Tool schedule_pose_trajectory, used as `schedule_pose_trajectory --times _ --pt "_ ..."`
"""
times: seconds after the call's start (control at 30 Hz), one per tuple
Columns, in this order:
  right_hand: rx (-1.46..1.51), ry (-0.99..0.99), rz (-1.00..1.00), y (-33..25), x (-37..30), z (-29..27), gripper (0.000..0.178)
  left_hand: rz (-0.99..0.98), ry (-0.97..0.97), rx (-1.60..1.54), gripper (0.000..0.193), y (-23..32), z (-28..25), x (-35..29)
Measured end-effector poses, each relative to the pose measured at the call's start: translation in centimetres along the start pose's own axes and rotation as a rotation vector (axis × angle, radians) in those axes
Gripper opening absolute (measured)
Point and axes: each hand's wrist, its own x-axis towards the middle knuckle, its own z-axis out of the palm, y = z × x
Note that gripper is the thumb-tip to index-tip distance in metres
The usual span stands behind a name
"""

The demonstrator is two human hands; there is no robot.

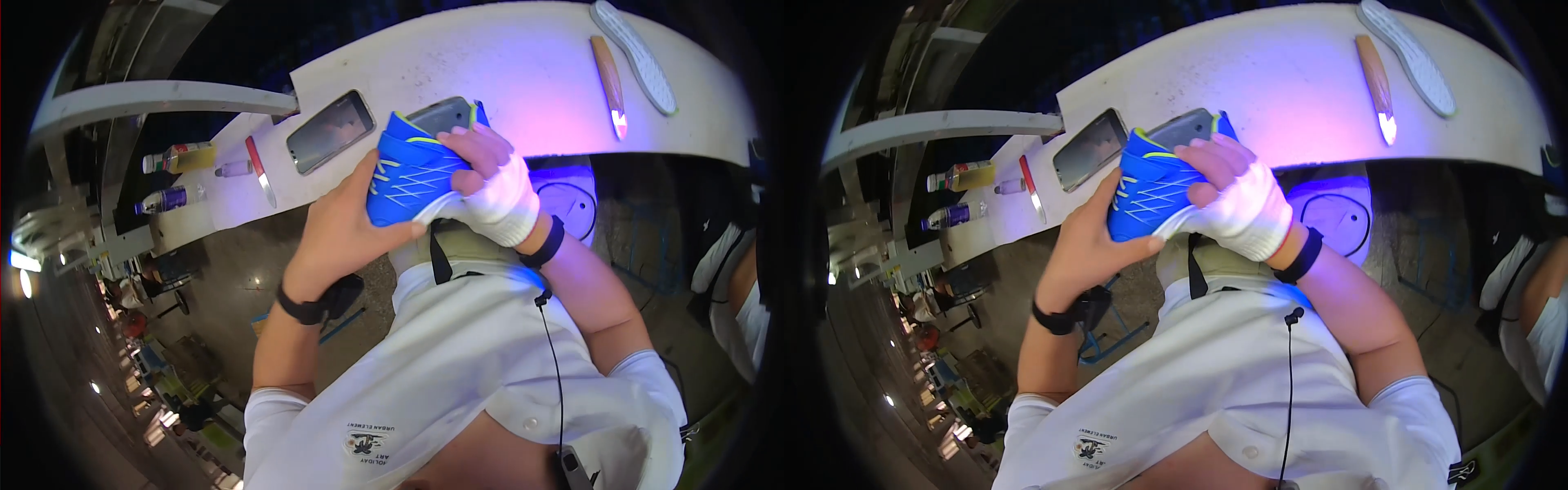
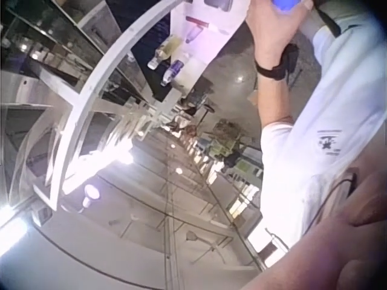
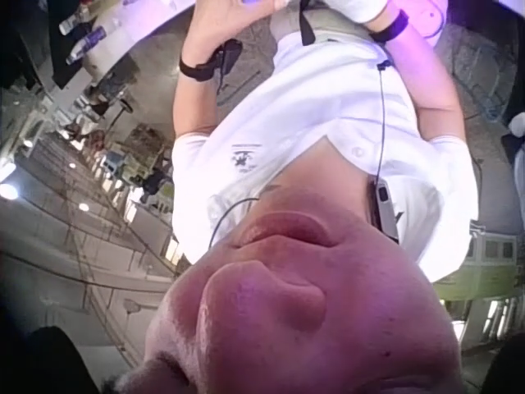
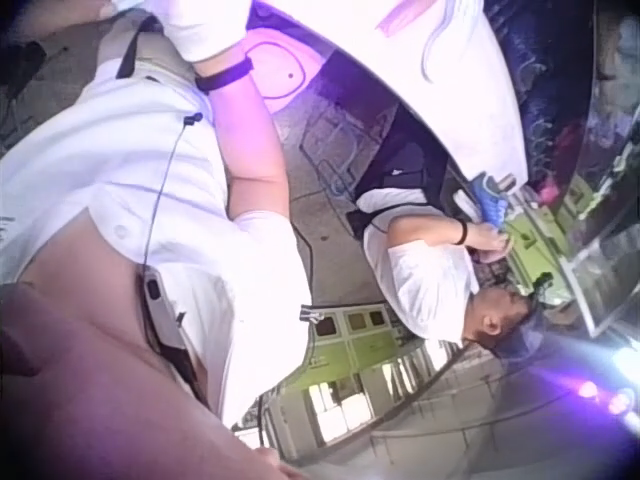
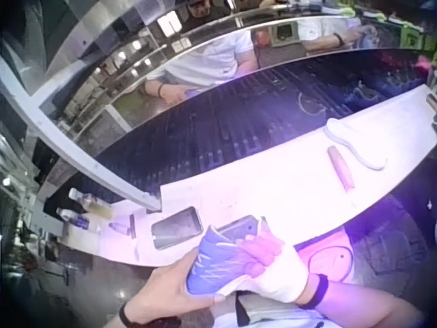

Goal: Inspecting shoes under a blue validation light at a manufacturing workbench station.

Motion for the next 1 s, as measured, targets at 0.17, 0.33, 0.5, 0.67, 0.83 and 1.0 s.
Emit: schedule_pose_trajectory --times 0.17,0.33,0.5,0.67,0.83,1.0 --pt "0.311 0.222 0.494 0.1 -2.2 -2.6 0.067 0.474 0.073 -0.336 0.075 2.8 -3.5 -1.4" --pt "0.598 0.108 0.289 -1.9 2.9 -12.2 0.091 0.804 0.326 -0.293 0.076 4.9 6.0 1.9" --pt "0.458 -0.046 0.277 -1.1 1.7 -14.9 0.078 0.644 0.275 -0.556 0.061 3.6 12.0 3.4" --pt "0.556 0.149 0.455 -1.8 0.4 -15.3 0.068 0.816 0.402 -0.659 0.047 8.2 11.2 4.9" --pt "0.704 0.243 0.692 -2.5 0.7 -16.1 0.065 0.882 0.549 -0.643 0.046 11.0 12.1 5.1" --pt "0.707 0.189 0.603 -0.4 -1.4 -16.8 0.062 0.913 0.6 -0.493 0.049 11.2 12.5 6.6"
